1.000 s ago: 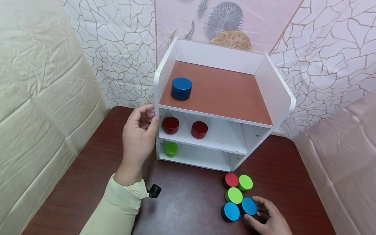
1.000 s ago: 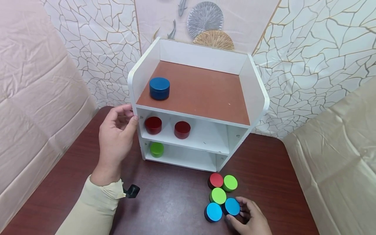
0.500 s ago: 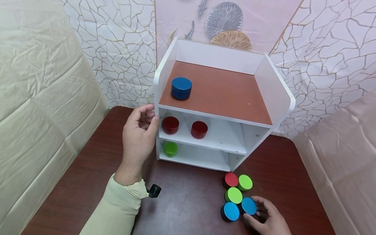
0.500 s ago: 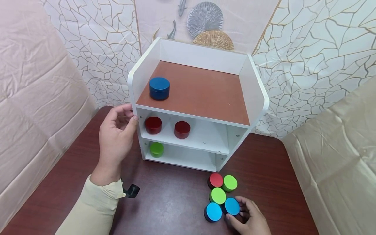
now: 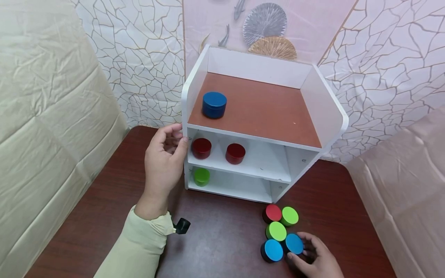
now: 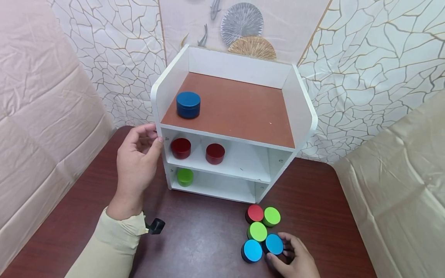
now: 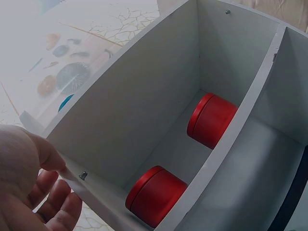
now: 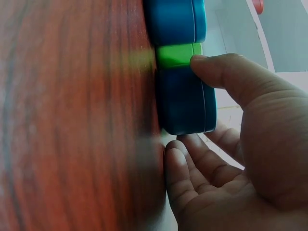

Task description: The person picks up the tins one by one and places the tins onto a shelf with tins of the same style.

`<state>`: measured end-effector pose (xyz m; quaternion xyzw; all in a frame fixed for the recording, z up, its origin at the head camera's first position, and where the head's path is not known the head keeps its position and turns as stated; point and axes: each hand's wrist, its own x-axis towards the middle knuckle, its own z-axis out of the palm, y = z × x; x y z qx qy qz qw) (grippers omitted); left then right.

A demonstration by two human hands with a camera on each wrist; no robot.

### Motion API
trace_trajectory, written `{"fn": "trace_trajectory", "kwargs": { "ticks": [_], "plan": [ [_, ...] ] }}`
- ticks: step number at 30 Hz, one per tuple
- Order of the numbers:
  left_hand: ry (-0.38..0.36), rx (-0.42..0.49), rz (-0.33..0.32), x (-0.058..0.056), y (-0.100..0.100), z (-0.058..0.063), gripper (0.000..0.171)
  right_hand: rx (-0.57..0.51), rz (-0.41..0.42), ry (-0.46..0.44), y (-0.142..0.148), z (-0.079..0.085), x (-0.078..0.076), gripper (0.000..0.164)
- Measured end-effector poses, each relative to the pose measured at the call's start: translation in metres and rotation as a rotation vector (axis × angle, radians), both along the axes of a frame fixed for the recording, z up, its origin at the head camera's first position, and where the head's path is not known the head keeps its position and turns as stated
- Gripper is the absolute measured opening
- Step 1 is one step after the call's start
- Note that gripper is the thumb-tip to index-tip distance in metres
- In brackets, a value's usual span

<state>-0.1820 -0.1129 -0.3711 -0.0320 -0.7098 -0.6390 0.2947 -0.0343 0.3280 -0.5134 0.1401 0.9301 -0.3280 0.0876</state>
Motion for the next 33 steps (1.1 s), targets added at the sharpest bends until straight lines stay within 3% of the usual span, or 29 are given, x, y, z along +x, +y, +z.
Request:
{"fn": "trace_trajectory", "kwargs": {
  "ticks": [33],
  "plan": [
    [0.000, -0.007, 0.001, 0.0003, -0.0004, -0.0013, 0.031, 0.020, -0.007, 0.006, -0.0008, -0.0018, 0.0015, 0.088]
  ]
}}
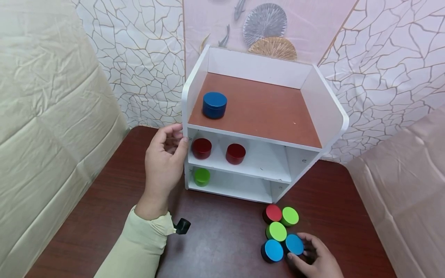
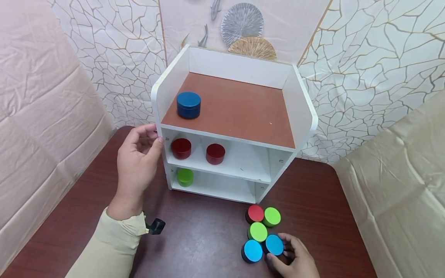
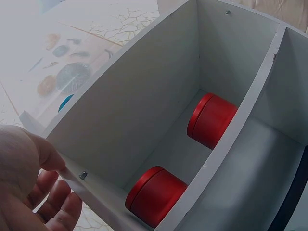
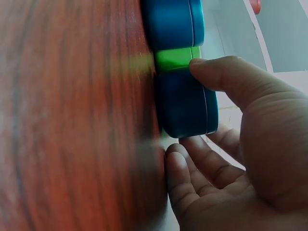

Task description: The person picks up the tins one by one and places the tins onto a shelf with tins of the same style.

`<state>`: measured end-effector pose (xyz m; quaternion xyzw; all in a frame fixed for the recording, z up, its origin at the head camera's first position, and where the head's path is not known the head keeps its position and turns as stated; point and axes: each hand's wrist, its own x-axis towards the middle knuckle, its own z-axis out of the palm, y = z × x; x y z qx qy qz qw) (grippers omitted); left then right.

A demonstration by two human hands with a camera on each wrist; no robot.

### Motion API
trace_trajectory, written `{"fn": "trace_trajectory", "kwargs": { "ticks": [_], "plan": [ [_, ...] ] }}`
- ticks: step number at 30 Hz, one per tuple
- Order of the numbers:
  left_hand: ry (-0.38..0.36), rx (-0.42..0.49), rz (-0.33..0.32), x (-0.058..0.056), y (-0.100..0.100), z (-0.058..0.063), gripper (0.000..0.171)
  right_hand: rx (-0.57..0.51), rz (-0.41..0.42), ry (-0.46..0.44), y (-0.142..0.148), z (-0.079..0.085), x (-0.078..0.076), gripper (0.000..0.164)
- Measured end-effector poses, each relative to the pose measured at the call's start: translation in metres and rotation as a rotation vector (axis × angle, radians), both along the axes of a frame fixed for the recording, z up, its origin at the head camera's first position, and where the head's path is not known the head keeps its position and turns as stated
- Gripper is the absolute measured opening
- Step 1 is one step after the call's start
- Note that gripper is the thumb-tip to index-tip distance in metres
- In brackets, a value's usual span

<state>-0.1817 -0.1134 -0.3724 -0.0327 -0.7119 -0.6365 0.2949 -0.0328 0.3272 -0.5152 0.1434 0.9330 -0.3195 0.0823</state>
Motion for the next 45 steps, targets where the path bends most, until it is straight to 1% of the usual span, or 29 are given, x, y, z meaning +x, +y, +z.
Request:
{"fn": "trace_trajectory", "kwargs": {
  "ticks": [8, 14, 19, 28, 32, 37, 45],
  "plan": [
    [-0.003, 0.002, -0.001, -0.001, 0.000, 0.000, 0.031, -0.004, 0.002, 0.006, 0.001, 0.000, 0.000, 0.083],
    [-0.002, 0.003, 0.001, -0.001, 0.000, 0.000, 0.031, -0.016, 0.006, 0.039, 0.001, 0.003, 0.002, 0.078],
    [-0.004, 0.000, 0.004, -0.001, 0.000, 0.000, 0.031, -0.025, 0.011, 0.049, 0.001, 0.011, 0.004, 0.077],
    [-0.003, 0.001, 0.003, -0.001, 0.001, 0.000, 0.031, -0.052, 0.012, 0.065, -0.003, 0.028, 0.008, 0.080],
    [-0.001, 0.002, 0.001, -0.001, 0.000, 0.000, 0.031, -0.059, 0.019, 0.099, -0.006, 0.032, 0.010, 0.079],
    [0.001, 0.000, 0.001, -0.001, 0.001, 0.001, 0.031, -0.036, 0.036, 0.178, -0.009, 0.035, 0.012, 0.076],
    [-0.012, -0.002, 0.004, 0.000, 0.000, 0.000, 0.031, -0.059, 0.069, 0.190, -0.010, 0.045, 0.012, 0.076]
  ]
}}
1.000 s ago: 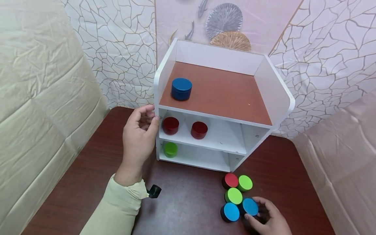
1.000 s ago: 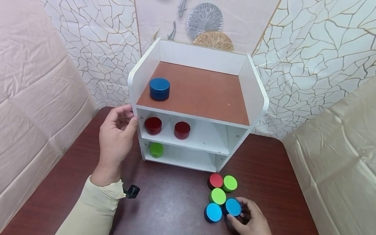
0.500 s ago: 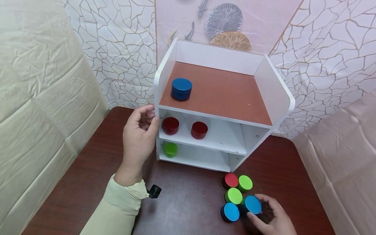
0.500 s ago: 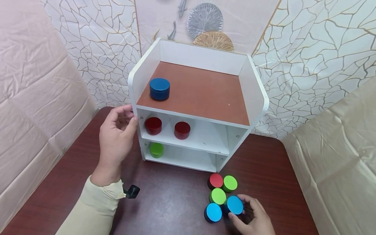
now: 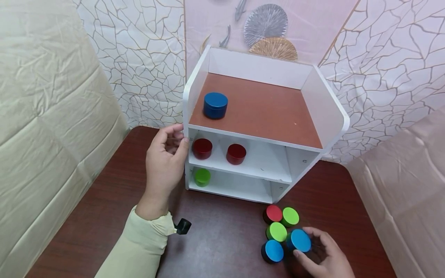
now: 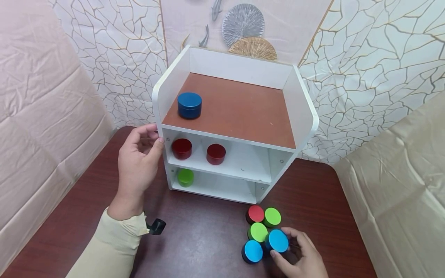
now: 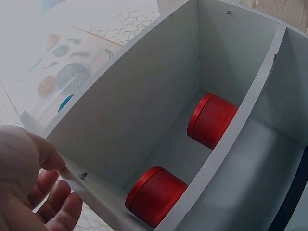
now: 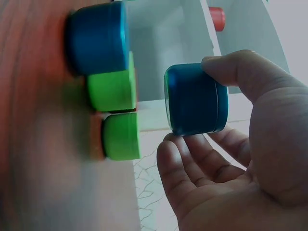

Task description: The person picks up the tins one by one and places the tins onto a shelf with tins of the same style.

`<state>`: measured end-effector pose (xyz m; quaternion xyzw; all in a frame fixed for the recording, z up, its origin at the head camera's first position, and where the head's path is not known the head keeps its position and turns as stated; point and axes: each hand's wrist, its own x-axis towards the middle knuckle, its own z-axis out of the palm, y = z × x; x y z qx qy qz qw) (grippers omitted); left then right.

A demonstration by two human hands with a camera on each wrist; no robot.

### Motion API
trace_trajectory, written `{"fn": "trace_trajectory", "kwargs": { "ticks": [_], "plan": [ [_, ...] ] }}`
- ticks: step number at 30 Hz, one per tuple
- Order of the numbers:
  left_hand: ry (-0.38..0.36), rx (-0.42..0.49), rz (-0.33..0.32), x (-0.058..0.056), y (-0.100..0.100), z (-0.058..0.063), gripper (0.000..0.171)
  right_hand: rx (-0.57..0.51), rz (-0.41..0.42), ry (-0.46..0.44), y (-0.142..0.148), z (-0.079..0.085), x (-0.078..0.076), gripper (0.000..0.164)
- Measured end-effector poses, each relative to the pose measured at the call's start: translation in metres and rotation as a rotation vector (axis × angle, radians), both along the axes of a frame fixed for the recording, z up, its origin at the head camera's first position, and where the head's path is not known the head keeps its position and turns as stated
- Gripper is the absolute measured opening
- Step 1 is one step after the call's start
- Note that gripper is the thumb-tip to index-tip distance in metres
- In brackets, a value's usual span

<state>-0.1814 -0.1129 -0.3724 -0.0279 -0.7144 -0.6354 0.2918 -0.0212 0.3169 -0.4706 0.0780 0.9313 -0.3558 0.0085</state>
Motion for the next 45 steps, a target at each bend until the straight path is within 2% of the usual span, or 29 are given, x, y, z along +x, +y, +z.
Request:
{"fn": "trace_trajectory", "kwargs": {
  "ticks": [13, 20, 31, 45],
  "plan": [
    [-0.009, -0.001, 0.005, 0.000, 0.001, 0.001, 0.031, -0.068, 0.062, 0.032, -0.013, 0.025, -0.004, 0.072],
    [-0.012, -0.007, 0.010, 0.000, 0.001, 0.001, 0.032, -0.054, 0.101, 0.040, -0.023, 0.040, -0.009, 0.069],
    [-0.010, -0.008, 0.015, 0.001, 0.001, 0.002, 0.031, -0.021, 0.242, 0.258, -0.039, 0.063, -0.014, 0.060],
    [-0.006, -0.019, 0.014, 0.000, 0.000, 0.002, 0.031, 0.002, 0.304, 0.342, -0.057, 0.098, -0.026, 0.066]
  ]
}}
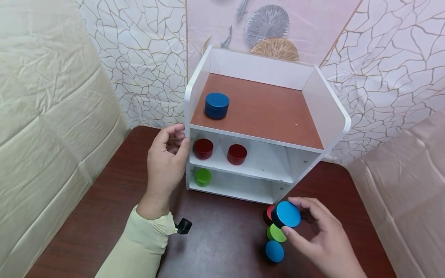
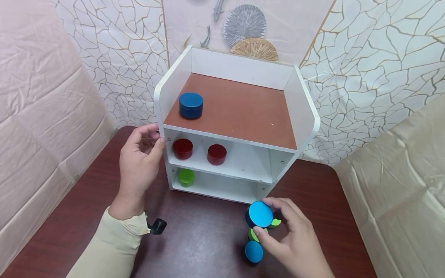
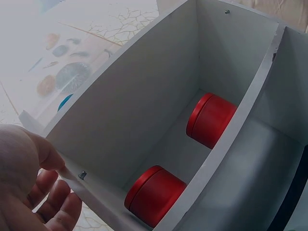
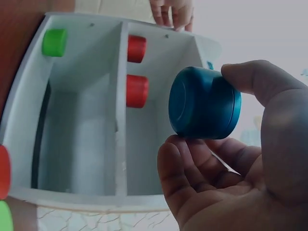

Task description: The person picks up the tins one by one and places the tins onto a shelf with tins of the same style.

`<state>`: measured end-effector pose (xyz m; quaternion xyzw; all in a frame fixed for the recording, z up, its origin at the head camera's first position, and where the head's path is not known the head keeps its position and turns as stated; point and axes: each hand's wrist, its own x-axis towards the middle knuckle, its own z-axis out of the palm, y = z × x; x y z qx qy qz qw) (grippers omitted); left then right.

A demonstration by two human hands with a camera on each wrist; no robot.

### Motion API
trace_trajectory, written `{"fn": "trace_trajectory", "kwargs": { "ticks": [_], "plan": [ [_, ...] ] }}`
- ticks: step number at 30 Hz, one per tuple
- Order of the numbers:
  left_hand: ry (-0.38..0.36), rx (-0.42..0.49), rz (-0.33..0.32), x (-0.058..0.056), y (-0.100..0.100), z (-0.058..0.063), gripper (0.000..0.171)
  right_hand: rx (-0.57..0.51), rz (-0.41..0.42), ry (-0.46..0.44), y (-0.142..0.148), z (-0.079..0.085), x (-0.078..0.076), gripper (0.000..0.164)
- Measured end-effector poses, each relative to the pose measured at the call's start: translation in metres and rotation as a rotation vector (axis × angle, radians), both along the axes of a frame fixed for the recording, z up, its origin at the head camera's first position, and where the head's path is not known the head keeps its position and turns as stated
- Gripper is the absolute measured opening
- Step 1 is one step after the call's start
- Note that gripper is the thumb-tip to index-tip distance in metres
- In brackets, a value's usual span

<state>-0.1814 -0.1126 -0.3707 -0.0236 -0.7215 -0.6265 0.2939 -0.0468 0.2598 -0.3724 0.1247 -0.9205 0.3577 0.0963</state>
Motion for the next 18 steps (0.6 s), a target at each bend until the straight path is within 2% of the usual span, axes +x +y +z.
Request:
{"fn": "trace_trajectory", "kwargs": {
  "ticks": [8, 18],
  "plan": [
    [0.007, 0.002, -0.003, 0.000, 0.001, 0.001, 0.031, -0.015, 0.064, 0.108, -0.007, 0.016, -0.009, 0.071],
    [0.010, -0.001, 0.003, 0.000, 0.000, 0.000, 0.031, -0.036, 0.116, 0.211, -0.025, 0.046, -0.026, 0.072]
  ]
}}
